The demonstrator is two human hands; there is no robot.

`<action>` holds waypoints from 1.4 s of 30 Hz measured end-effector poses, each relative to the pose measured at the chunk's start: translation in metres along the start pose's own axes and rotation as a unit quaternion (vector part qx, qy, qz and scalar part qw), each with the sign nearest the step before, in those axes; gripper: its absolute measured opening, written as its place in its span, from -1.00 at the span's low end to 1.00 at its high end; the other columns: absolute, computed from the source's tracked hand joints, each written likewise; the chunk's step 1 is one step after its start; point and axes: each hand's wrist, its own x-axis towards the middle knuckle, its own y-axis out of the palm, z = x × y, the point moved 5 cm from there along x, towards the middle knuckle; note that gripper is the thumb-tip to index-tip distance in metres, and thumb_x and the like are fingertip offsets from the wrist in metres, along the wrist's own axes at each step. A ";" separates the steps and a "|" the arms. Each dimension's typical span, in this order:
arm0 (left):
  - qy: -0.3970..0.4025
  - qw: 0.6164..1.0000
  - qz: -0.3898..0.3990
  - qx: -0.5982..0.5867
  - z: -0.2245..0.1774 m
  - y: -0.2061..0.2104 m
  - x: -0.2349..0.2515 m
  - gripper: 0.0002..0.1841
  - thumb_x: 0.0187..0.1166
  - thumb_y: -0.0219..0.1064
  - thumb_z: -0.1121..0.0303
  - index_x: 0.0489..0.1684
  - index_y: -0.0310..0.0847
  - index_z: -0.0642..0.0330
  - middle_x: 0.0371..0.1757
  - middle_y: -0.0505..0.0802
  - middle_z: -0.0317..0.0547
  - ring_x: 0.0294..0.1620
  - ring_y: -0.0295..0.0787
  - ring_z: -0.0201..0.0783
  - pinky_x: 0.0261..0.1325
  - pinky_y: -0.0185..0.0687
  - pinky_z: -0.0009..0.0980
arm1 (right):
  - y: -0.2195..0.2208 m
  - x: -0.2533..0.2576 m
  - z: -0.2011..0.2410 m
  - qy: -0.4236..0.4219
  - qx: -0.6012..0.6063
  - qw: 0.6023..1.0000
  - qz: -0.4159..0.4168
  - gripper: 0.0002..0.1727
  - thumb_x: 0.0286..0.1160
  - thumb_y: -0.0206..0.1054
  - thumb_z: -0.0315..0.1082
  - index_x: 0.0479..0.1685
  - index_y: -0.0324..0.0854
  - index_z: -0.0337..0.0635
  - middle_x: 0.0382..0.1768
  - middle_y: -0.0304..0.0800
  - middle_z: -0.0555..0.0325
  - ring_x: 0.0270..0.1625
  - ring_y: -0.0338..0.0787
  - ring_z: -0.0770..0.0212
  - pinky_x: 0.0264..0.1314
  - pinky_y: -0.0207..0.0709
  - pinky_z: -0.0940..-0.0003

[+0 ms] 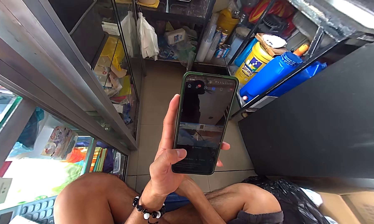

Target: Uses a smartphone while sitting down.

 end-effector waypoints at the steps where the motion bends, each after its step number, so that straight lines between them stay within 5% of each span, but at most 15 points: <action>1: -0.001 1.000 0.001 0.000 0.000 0.000 0.000 -0.11 0.52 0.07 0.38 0.85 -0.27 -0.62 0.49 0.55 0.33 0.25 0.70 0.34 0.09 0.74 0.20 | -0.005 -0.005 0.003 0.007 0.000 1.000 0.005 -0.48 0.75 0.16 -0.16 0.61 0.46 -0.17 0.46 0.63 -0.23 0.53 0.59 -0.19 0.59 0.33 -0.15; 16: 0.002 1.000 0.000 0.003 0.000 0.001 0.000 -0.12 0.53 0.06 0.38 0.85 -0.26 -0.61 0.49 0.54 0.33 0.26 0.69 0.36 0.09 0.73 0.22 | 0.002 0.003 -0.001 0.002 -0.003 1.000 0.004 -0.46 0.75 0.17 -0.11 0.61 0.46 -0.16 0.47 0.61 -0.25 0.54 0.59 -0.21 0.58 0.33 -0.21; 24: 0.000 1.000 0.006 -0.002 0.001 0.000 0.000 -0.12 0.53 0.07 0.38 0.86 -0.27 -0.60 0.52 0.51 0.35 0.26 0.67 0.39 0.08 0.73 0.24 | 0.024 0.036 -0.029 -0.010 0.001 0.999 -0.039 -0.47 0.62 0.26 -0.03 0.54 0.55 0.05 0.39 0.70 -0.15 0.44 0.68 -0.20 0.43 0.48 -0.28; 29: 0.000 1.000 0.001 -0.003 0.000 0.001 -0.001 -0.11 0.51 0.07 0.40 0.85 -0.25 -0.61 0.52 0.52 0.31 0.29 0.67 0.36 0.09 0.74 0.22 | 0.010 0.014 -0.009 -0.004 -0.017 1.000 0.003 -0.45 0.72 0.18 -0.07 0.61 0.46 -0.11 0.46 0.63 -0.22 0.53 0.60 -0.20 0.55 0.36 -0.23; 42: -0.001 1.000 0.001 -0.006 0.000 0.001 -0.001 -0.12 0.52 0.06 0.40 0.85 -0.24 -0.61 0.50 0.54 0.32 0.28 0.68 0.35 0.11 0.73 0.21 | 0.007 0.009 -0.006 -0.004 -0.009 1.000 -0.004 -0.48 0.74 0.17 -0.11 0.60 0.48 -0.13 0.46 0.63 -0.22 0.53 0.60 -0.19 0.57 0.35 -0.21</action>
